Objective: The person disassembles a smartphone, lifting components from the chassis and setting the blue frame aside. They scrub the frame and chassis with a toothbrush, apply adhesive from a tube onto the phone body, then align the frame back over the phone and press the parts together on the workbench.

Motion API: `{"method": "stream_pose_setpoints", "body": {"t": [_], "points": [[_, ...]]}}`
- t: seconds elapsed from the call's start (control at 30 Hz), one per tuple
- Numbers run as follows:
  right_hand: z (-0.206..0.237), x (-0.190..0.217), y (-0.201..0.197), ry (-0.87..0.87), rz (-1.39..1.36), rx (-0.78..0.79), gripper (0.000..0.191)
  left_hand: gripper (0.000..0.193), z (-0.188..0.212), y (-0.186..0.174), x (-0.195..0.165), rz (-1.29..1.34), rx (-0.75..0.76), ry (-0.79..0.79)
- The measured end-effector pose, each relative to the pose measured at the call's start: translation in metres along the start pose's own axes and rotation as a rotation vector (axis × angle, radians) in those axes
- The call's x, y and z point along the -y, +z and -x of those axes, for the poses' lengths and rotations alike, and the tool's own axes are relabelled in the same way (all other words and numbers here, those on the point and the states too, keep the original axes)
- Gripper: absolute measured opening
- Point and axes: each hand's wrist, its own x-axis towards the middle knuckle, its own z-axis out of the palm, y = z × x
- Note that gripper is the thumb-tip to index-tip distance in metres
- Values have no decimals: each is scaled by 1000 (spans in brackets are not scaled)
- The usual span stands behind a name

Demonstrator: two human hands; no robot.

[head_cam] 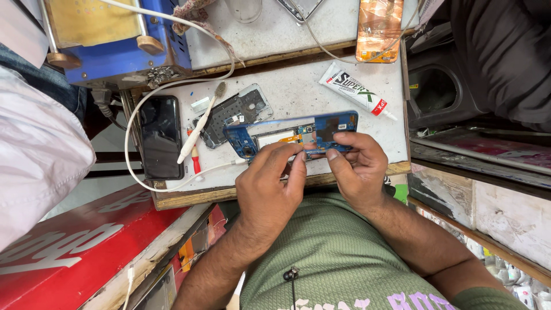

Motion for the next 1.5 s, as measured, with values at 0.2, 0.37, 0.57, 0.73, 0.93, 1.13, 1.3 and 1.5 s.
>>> {"method": "stream_pose_setpoints", "body": {"t": [0.2,0.37,0.57,0.73,0.93,1.13,1.3,1.5], "points": [[-4,-2,6,-2,10,-56,30,16,-8,-1,-4,-26,61,-9],[-6,5,9,88,77,-83,34,19,-16,-3,-6,-40,114,-64],[-8,6,10,95,63,-63,34,14,-23,2,-4,-34,122,-51],[-5,2,6,119,65,-70,35,16,-28,8,3,-36,185,-99],[-15,9,6,180,11,-70,40,15,-23,7,1,-104,92,68],[-28,26,8,251,-147,-95,46,17,-12,1,0,-298,-26,410],[-32,31,12,288,-191,-55,44,25,-11,0,10,-326,-22,390],[-33,38,2,298,-97,53,37,19,-9,-4,10,-150,26,275]]}}
